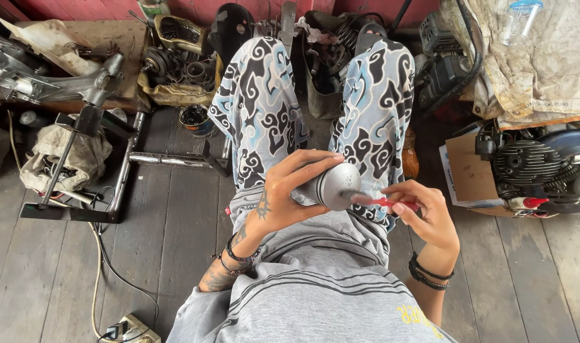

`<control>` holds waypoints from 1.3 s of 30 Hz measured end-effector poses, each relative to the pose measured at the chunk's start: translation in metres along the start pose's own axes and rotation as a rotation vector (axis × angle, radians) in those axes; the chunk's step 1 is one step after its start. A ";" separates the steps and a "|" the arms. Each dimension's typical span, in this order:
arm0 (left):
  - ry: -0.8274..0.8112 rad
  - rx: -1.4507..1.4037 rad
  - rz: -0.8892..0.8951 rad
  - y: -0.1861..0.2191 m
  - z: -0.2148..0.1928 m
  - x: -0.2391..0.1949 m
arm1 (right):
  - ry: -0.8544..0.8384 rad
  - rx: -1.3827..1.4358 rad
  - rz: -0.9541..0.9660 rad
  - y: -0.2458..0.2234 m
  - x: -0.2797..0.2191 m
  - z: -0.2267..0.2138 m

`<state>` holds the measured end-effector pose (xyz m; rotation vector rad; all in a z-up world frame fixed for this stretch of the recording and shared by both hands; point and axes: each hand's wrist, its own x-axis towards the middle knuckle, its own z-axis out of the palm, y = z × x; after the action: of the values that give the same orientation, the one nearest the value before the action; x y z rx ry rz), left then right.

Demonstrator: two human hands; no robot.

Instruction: Cleaning a motorcycle piston using a brush

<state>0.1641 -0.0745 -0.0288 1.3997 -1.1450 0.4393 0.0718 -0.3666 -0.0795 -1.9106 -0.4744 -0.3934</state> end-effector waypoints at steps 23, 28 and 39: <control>-0.021 -0.024 -0.015 -0.001 -0.002 -0.002 | 0.041 0.315 -0.225 0.028 -0.007 -0.007; -0.017 -0.019 -0.010 -0.003 -0.003 -0.003 | 0.072 0.171 -0.174 0.036 -0.001 -0.002; -0.016 -0.017 -0.012 -0.004 0.000 -0.003 | 0.103 0.251 -0.191 0.034 0.005 0.001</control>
<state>0.1658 -0.0738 -0.0332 1.3968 -1.1502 0.4096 0.0930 -0.3771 -0.1047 -1.6000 -0.6107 -0.5282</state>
